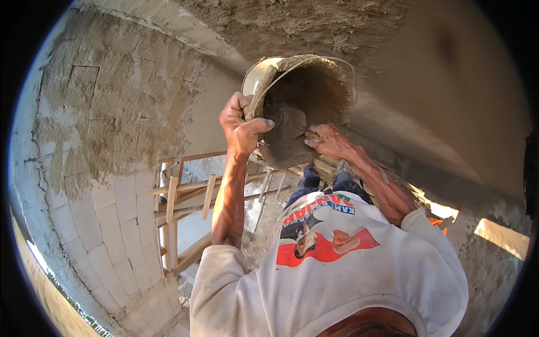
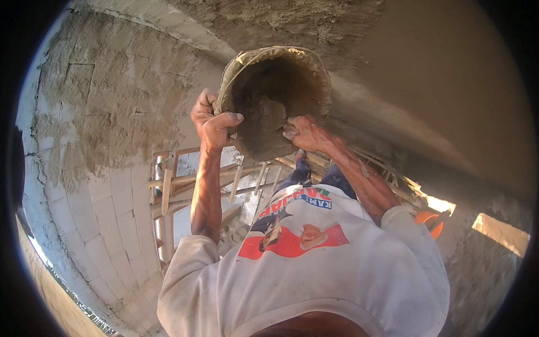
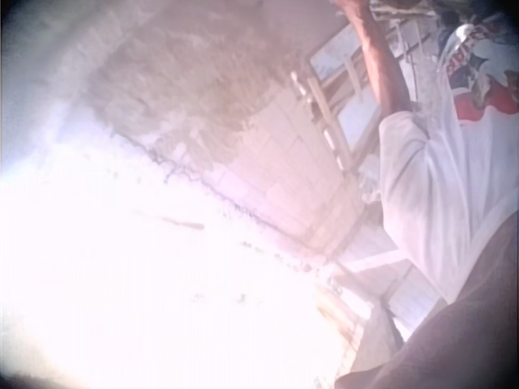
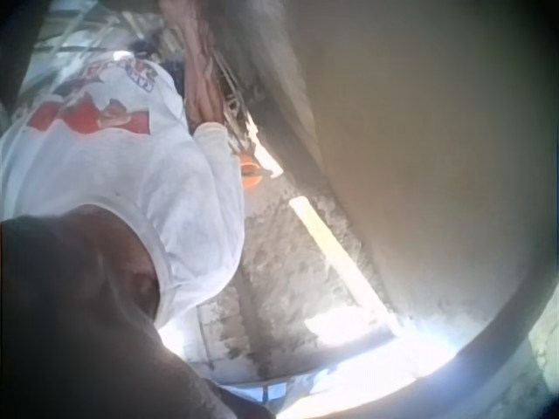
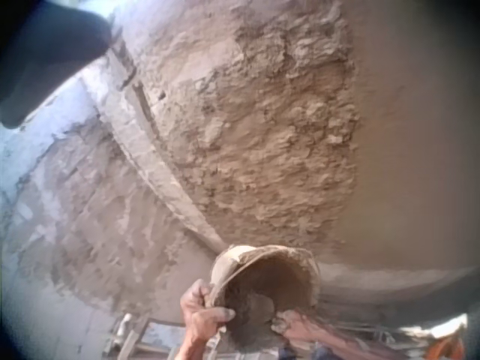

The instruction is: The person applies wet plaster to a concrete block wall using a trowel while standing on scaffolding. They repeatedly scoop plaster from a bucket and smooth it across the wall surface to create an even coating.

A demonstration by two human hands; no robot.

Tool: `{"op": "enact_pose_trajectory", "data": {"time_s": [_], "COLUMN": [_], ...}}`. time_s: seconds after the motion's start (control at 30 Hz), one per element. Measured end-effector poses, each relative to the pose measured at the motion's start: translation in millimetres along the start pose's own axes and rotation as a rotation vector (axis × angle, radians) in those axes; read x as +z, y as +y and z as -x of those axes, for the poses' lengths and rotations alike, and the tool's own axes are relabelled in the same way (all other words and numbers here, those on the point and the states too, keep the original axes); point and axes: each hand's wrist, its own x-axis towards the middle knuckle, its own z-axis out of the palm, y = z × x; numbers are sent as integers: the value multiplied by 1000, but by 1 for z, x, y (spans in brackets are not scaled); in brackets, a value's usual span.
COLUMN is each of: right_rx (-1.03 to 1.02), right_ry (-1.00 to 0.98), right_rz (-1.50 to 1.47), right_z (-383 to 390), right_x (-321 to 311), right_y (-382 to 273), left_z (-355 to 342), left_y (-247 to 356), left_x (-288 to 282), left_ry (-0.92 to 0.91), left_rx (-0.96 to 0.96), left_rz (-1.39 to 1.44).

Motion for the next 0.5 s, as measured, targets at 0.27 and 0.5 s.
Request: {"op": "enact_pose_trajectory", "data": {"time_s": [0.27, 0.5], "right_rx": [-66, -27], "right_ry": [-54, -91], "right_rz": [-54, 26], "right_z": [-3, -10], "right_x": [13, 13], "right_y": [-30, -51], "left_z": [4, 22], "left_y": [-34, -73], "left_x": [-19, -45], "left_ry": [160, 485], "left_rx": [18, 13], "left_rz": [72, 211]}}
